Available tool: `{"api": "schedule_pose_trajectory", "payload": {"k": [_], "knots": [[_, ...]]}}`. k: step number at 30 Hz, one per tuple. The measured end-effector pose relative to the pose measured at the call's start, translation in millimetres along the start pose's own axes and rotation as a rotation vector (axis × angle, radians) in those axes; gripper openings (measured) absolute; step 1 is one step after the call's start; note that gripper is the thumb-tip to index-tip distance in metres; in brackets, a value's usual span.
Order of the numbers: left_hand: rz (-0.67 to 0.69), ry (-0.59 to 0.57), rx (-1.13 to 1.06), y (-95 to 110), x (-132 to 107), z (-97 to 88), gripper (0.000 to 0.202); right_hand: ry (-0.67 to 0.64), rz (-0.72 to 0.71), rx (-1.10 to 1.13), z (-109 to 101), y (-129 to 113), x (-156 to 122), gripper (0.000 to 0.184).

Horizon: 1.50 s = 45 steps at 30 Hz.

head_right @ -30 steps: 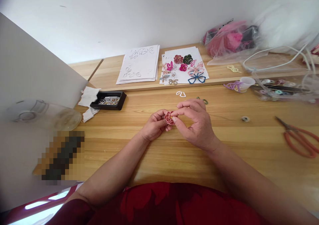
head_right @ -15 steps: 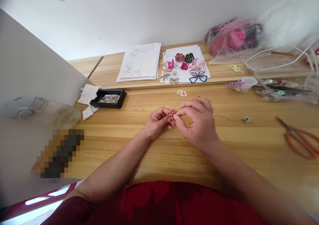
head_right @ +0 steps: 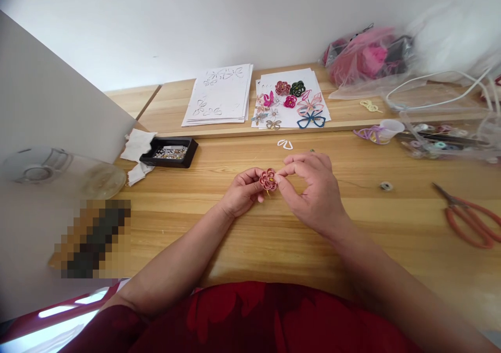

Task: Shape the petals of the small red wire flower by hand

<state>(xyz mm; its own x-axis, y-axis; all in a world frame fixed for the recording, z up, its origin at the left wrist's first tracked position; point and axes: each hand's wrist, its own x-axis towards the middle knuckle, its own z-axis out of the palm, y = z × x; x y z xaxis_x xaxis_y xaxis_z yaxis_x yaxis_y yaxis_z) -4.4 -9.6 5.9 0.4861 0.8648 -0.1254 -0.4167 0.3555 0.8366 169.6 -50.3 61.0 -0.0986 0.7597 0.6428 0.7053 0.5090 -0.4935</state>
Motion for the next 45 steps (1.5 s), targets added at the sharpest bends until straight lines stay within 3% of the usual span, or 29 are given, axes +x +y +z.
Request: {"api": "schedule_pose_trajectory", "payload": {"k": [8, 14, 21, 30, 38, 45], "knots": [[-0.112, -0.031, 0.013, 7.6, -2.7, 0.5, 0.036, -0.069, -0.254, -0.117, -10.1, 7.1, 6.9, 0.007], [-0.133, -0.028, 0.062, 8.8, -4.0, 0.0, 0.026, -0.175, -0.277, -0.155, -16.3, 7.7, 7.6, 0.010], [-0.145, -0.037, 0.060, 11.4, -3.3, 0.6, 0.029, -0.184, -0.319, -0.192, -18.8, 6.6, 7.6, 0.011], [-0.100, -0.101, 0.071, 4.9, -2.9, -3.8, 0.034, -0.158, -0.252, -0.111, -11.9, 5.6, 5.4, 0.009], [-0.097, -0.114, 0.106, 5.8, -3.2, -4.9, 0.030, -0.190, -0.273, -0.191, -15.8, 1.7, 5.5, 0.011], [-0.087, -0.105, 0.095, 5.0, -3.5, -4.3, 0.034, -0.115, -0.195, -0.131, -7.9, 1.2, 1.7, 0.009]]}}
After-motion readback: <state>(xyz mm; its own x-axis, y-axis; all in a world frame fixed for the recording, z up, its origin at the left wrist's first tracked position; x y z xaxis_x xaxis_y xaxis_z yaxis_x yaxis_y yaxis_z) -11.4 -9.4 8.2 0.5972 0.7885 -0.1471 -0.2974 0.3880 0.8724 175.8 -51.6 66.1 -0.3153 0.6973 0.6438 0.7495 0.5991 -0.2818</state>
